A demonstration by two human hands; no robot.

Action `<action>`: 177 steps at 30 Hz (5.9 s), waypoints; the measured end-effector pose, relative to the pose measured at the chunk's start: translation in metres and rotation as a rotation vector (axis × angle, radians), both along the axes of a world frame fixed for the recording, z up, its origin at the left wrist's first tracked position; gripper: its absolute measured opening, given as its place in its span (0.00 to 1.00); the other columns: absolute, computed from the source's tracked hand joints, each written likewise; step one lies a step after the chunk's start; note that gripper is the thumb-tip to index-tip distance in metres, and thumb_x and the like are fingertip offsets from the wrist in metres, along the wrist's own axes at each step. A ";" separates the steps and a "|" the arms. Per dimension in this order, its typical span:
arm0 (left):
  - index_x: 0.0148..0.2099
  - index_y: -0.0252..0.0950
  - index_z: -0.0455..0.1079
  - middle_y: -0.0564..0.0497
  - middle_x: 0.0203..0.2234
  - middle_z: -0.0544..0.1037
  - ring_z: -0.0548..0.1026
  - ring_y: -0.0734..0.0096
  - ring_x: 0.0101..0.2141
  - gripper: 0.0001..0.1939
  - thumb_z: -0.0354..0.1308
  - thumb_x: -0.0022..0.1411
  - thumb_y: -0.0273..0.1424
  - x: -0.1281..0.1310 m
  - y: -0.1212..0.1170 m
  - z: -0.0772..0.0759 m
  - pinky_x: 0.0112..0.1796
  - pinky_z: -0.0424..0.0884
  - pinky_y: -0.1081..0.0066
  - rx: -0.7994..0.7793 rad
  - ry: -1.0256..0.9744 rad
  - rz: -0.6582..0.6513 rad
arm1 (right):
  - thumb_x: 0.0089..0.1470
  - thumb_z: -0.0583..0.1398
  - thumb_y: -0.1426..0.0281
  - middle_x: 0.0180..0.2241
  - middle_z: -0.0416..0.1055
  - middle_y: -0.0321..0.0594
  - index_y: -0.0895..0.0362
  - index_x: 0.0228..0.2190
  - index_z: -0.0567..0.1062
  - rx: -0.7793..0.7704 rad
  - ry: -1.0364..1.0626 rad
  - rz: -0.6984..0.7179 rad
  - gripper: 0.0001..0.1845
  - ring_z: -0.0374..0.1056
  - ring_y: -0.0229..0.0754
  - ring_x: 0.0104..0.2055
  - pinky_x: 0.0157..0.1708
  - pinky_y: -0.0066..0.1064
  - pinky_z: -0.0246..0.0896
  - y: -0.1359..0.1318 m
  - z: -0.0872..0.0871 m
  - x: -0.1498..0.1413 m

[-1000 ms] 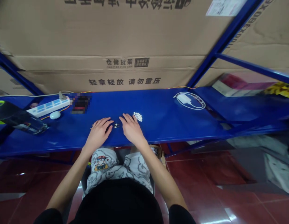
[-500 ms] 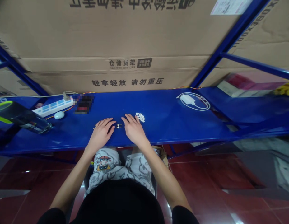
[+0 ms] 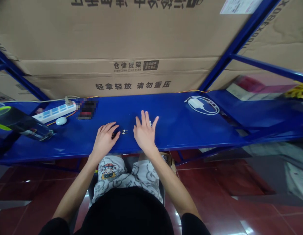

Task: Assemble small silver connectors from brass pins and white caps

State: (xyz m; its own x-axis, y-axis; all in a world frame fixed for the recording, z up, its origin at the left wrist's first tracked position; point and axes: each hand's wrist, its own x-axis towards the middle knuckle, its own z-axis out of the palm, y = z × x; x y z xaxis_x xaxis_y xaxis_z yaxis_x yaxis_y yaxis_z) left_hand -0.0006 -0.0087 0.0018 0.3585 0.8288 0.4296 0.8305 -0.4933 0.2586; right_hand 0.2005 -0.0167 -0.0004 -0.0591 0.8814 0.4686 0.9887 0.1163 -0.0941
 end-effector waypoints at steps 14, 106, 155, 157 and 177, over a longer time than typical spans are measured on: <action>0.49 0.41 0.79 0.48 0.49 0.81 0.77 0.56 0.50 0.13 0.53 0.73 0.35 -0.051 0.018 0.017 0.54 0.70 0.54 -0.096 -0.217 0.076 | 0.69 0.47 0.65 0.70 0.53 0.65 0.69 0.58 0.73 -0.072 -0.063 -0.060 0.27 0.44 0.63 0.74 0.65 0.76 0.31 0.005 -0.003 0.005; 0.50 0.39 0.74 0.49 0.40 0.84 0.81 0.66 0.42 0.08 0.60 0.72 0.35 -0.008 0.001 0.005 0.46 0.77 0.63 0.224 -0.511 -0.263 | 0.60 0.65 0.61 0.45 0.83 0.40 0.51 0.41 0.79 -0.138 1.061 0.555 0.10 0.79 0.49 0.49 0.53 0.43 0.75 -0.012 0.014 -0.011; 0.52 0.40 0.71 0.48 0.44 0.82 0.83 0.67 0.44 0.09 0.58 0.73 0.36 -0.008 0.002 0.000 0.48 0.78 0.65 0.114 -0.523 -0.267 | 0.61 0.64 0.62 0.45 0.83 0.38 0.50 0.42 0.78 -0.126 0.997 0.557 0.08 0.79 0.49 0.50 0.52 0.41 0.74 -0.010 0.011 -0.010; 0.52 0.40 0.71 0.48 0.44 0.82 0.82 0.67 0.45 0.09 0.58 0.74 0.35 -0.008 0.002 0.001 0.49 0.77 0.65 0.115 -0.516 -0.279 | 0.62 0.64 0.62 0.45 0.83 0.38 0.50 0.42 0.79 -0.104 0.974 0.555 0.08 0.79 0.48 0.49 0.52 0.40 0.75 -0.010 0.011 -0.010; 0.52 0.41 0.72 0.49 0.44 0.83 0.81 0.65 0.48 0.10 0.59 0.72 0.38 -0.009 0.002 -0.001 0.52 0.73 0.64 0.052 -0.497 -0.318 | 0.62 0.64 0.65 0.42 0.82 0.38 0.49 0.42 0.82 -0.092 0.887 0.566 0.08 0.78 0.46 0.45 0.49 0.40 0.70 -0.005 0.007 -0.007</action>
